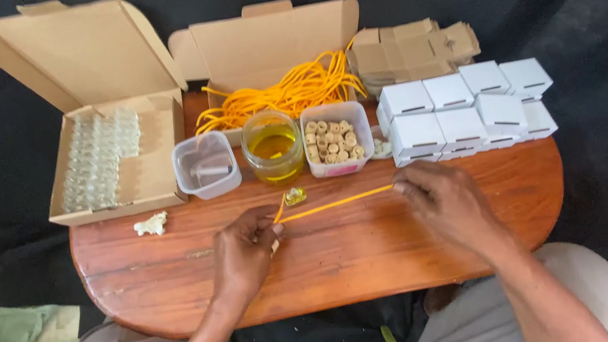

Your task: Assembling perfume bottle accessories by threading yellow cords through wooden beads and placing them into small white boxes.

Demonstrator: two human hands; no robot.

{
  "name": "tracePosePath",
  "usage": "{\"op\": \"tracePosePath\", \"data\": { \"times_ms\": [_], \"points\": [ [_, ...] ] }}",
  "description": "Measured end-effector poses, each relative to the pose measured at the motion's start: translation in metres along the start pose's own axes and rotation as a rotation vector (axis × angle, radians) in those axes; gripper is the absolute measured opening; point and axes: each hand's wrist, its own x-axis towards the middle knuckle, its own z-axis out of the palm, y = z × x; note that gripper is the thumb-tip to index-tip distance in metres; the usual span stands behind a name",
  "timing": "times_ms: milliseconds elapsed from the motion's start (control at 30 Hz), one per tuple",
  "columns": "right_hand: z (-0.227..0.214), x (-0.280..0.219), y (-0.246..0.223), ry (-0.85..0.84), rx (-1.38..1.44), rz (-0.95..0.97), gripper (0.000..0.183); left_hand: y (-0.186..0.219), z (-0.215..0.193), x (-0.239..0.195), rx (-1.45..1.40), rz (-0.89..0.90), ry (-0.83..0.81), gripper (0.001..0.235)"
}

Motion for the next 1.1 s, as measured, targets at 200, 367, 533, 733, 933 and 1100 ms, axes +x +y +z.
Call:
{"op": "tracePosePath", "data": {
  "times_ms": [200, 367, 533, 733, 933, 1100],
  "points": [
    [-0.008, -0.001, 0.004, 0.021, -0.020, 0.007, 0.017, 0.000, -0.006, 0.001, -0.074, -0.014, -0.004, 0.030],
    [-0.013, -0.004, -0.002, -0.009, 0.053, -0.035, 0.018, 0.010, -0.008, -0.001, 0.077, -0.047, -0.023, 0.026],
    [-0.006, -0.008, -0.012, -0.014, 0.017, -0.082, 0.013, 0.026, -0.011, -0.008, 0.200, 0.044, 0.141, 0.020],
    [0.011, -0.015, -0.013, -0.112, -0.134, -0.366, 0.011, 0.018, -0.002, -0.010, -0.212, -0.042, 0.143, 0.019],
    [0.005, -0.014, 0.003, 0.016, -0.207, -0.395, 0.013, 0.025, -0.004, -0.014, -0.334, 0.001, 0.211, 0.015],
    [0.041, -0.024, -0.006, -0.008, -0.171, -0.589, 0.014, 0.007, 0.027, -0.022, -0.506, 0.030, 0.040, 0.013]
  ]
}}
